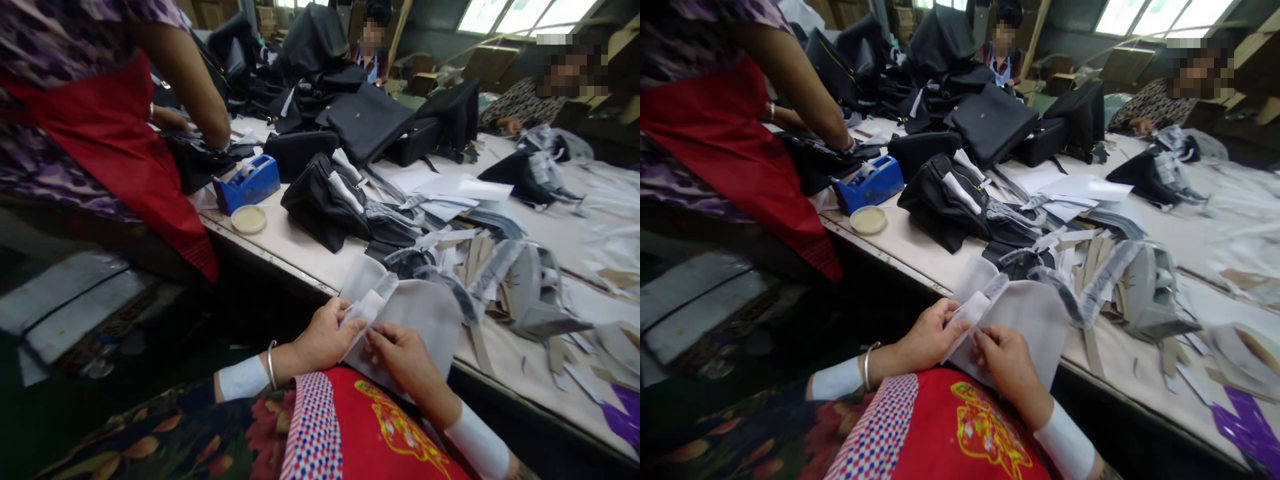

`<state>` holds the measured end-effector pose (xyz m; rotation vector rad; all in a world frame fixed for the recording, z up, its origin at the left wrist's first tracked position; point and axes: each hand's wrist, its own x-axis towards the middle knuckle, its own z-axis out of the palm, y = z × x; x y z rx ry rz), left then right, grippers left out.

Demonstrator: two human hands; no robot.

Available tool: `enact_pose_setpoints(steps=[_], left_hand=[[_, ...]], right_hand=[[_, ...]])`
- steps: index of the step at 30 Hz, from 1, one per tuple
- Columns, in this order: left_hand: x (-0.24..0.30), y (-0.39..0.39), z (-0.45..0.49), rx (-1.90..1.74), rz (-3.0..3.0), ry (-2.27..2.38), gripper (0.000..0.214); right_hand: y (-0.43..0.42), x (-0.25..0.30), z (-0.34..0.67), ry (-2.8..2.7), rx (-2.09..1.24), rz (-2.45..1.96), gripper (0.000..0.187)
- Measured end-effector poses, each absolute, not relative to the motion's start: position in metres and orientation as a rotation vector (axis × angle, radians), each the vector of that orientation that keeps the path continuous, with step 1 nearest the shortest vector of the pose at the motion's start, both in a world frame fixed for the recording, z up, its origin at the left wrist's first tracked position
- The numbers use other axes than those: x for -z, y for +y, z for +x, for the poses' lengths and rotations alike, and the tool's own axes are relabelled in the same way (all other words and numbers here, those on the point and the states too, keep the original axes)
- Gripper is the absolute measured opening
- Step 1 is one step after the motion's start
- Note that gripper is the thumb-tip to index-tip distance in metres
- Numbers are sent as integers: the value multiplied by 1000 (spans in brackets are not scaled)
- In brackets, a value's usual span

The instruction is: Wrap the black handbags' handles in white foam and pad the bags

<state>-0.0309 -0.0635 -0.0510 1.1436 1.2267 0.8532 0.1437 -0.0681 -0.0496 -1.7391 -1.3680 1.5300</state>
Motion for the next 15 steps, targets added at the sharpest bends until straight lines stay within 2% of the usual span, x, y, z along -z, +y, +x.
enact_pose_setpoints(steps=[10,12,15], left_hand=[[52,-63,-41,-794,1168,1258,86],[52,-63,-41,-820,1128,1242,84],[50,-63,-40,-848,1042,1184,65]], right_hand=[[-57,45,122,-1261,-1526,-1623,28],[-57,45,123,-1214,-1567,-1618,30],[-59,49,124,-1138,-1595,-1630,32]])
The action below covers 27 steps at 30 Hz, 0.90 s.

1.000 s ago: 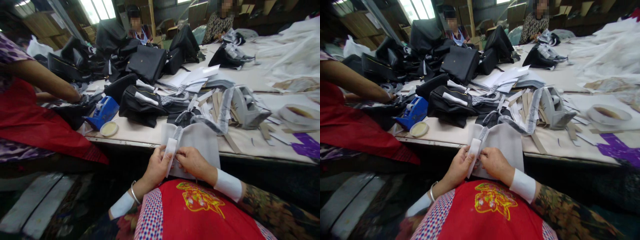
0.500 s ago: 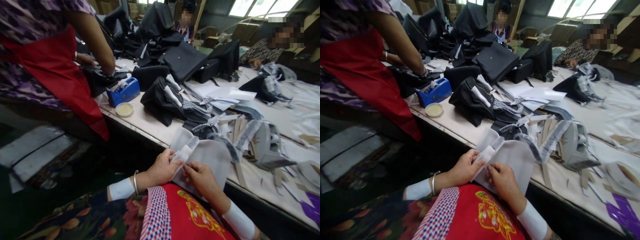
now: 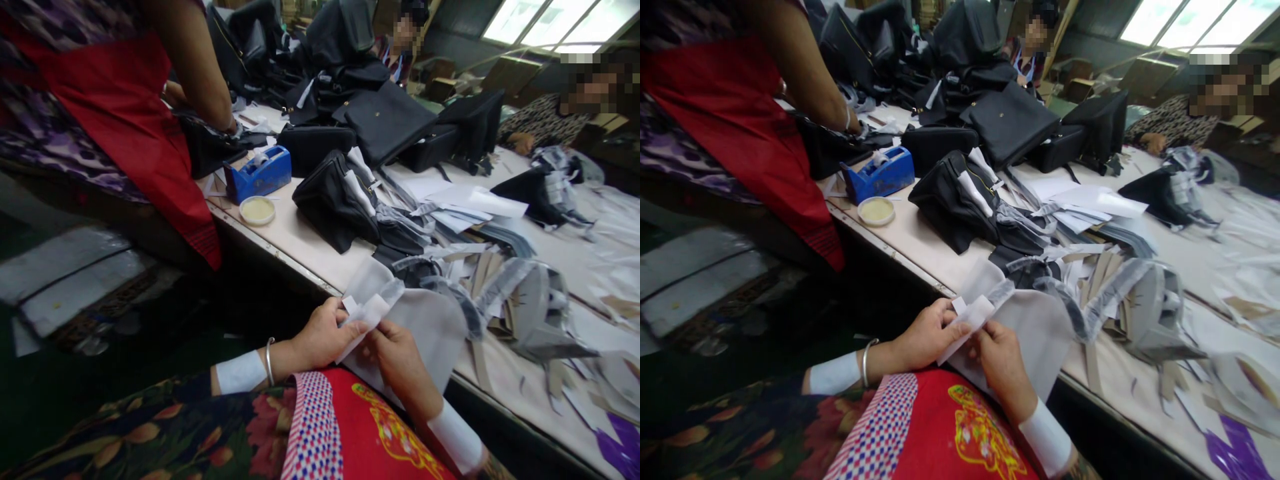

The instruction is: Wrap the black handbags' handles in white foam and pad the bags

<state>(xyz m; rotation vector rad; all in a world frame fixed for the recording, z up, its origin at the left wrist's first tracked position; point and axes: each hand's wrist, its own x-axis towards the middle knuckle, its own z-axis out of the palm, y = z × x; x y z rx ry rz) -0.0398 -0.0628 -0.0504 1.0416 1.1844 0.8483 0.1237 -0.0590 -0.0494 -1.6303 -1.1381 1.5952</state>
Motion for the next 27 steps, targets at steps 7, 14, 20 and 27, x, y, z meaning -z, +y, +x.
enact_pose_setpoints(steps=[7,14,20,27], left_hand=[[50,-58,-44,-804,1104,1027,48],[52,-54,-46,-613,1247,1078,47],[51,-56,-44,-678,1256,1122,46],[49,-55,-42,-650,1302,1149,40]], right_hand=[[-50,52,131,-1227,-1649,-1584,32],[-33,45,144,-1309,-1990,-1489,35],[-48,15,177,-1516,-1908,-1467,46],[-55,-15,196,-2440,-1169,-1026,24]])
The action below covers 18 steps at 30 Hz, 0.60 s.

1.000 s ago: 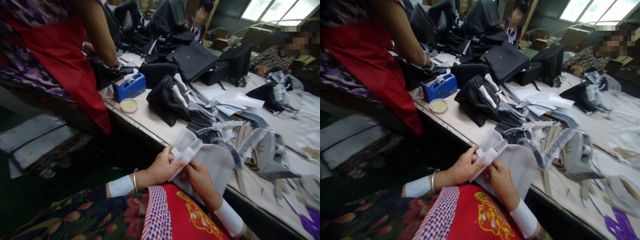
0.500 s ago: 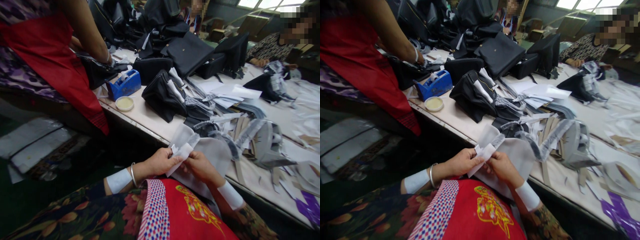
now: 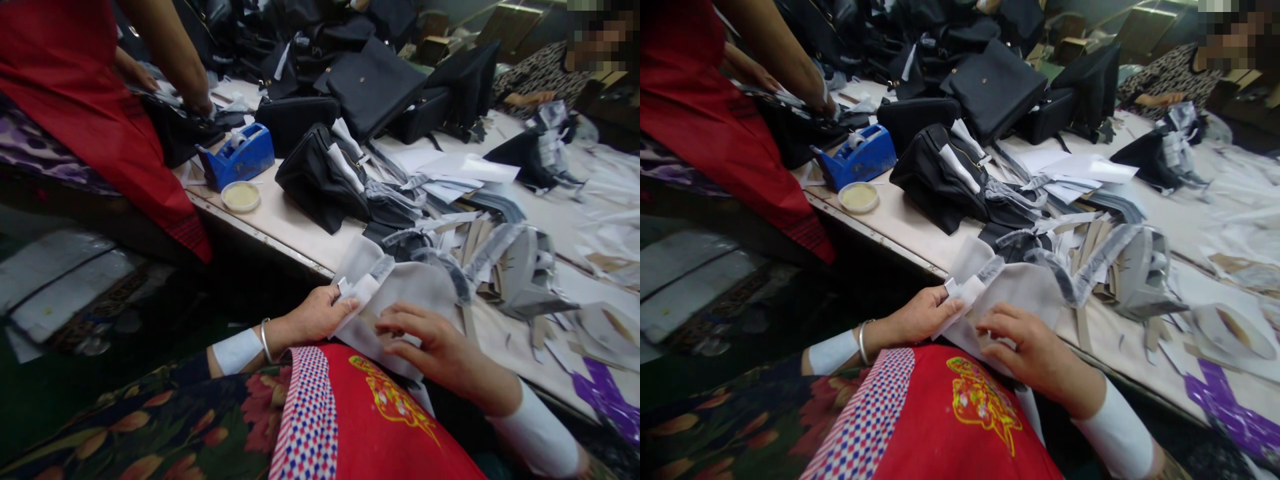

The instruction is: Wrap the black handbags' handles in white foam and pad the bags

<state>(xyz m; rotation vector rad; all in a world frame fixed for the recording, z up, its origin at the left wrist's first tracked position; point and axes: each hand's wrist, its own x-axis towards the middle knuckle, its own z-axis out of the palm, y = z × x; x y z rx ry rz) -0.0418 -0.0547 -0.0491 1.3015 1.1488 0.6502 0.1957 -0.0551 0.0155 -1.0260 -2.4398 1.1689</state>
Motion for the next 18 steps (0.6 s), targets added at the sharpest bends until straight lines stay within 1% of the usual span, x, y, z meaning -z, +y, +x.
enact_pose_setpoints(steps=[1,3,4,6,8,12,15,18], left_hand=[[49,-55,-41,-651,1333,1162,38],[50,-56,-38,-670,1413,1183,34],[50,-57,-37,-684,1464,1185,32],[53,-59,-34,-724,1566,1190,29],[56,-61,-33,-760,1645,1223,27],[59,-63,-38,-747,1662,1255,28],[56,-62,-44,-732,1595,1152,30],[53,-61,-47,-722,1537,1093,32]], right_hand=[[-52,-19,187,-2549,-928,-945,19],[-41,-25,166,-2685,-525,-777,29],[-34,-27,156,-2735,-398,-700,32],[-19,-26,138,-2794,-300,-615,31],[-5,-18,128,-2779,-389,-650,26],[9,2,124,-2669,-785,-936,23],[5,10,125,-2592,-800,-1060,27],[-3,16,125,-2465,-781,-1138,24]])
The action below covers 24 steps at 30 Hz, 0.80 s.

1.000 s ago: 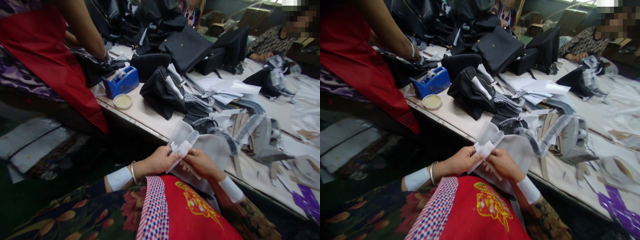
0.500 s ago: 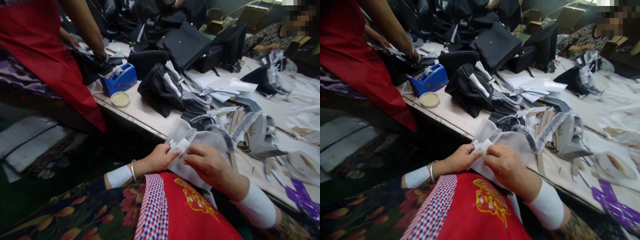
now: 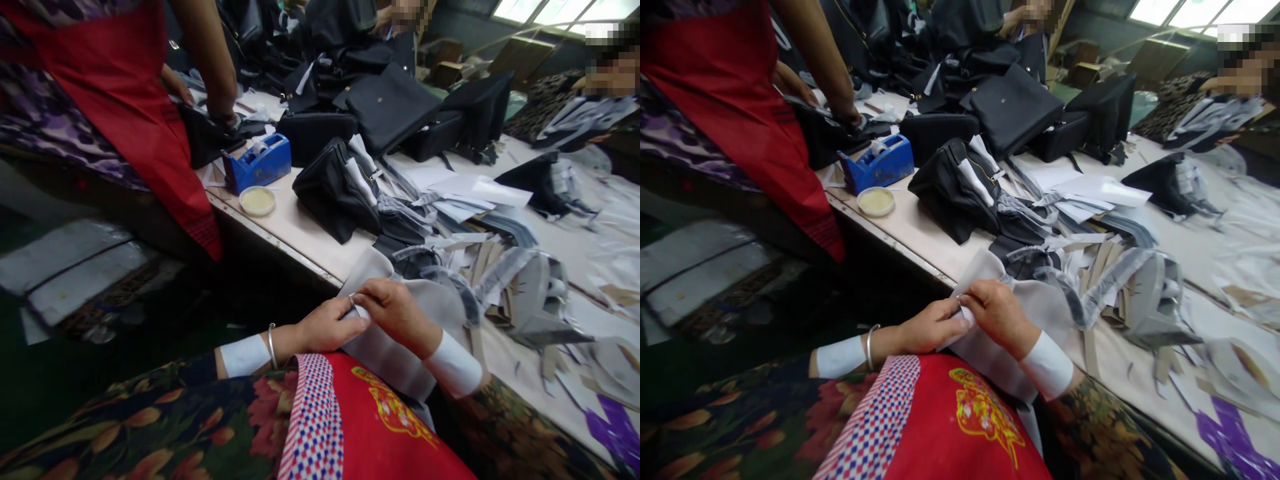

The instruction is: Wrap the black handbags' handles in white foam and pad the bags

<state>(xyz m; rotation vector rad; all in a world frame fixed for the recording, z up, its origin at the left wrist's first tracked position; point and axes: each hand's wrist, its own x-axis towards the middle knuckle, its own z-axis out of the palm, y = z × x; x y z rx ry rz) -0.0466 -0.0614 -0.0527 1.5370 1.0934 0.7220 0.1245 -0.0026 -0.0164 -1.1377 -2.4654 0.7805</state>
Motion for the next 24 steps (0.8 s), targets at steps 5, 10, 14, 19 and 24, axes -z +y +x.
enact_pose_setpoints(steps=[5,10,14,19,24], left_hand=[[57,-63,-37,-753,1550,1251,37],[59,-64,-32,-769,1498,1244,31],[54,-63,-33,-752,1517,1222,28],[48,-62,-34,-730,1505,1189,23],[44,-58,-35,-734,1496,1158,21]], right_hand=[[-2,18,128,-2262,-989,-1260,10],[20,-8,133,-2389,-1307,-1203,18],[36,-20,126,-2780,-1175,-1019,14],[44,-10,118,-2975,-1144,-836,19],[36,-5,113,-3101,-780,-793,22]])
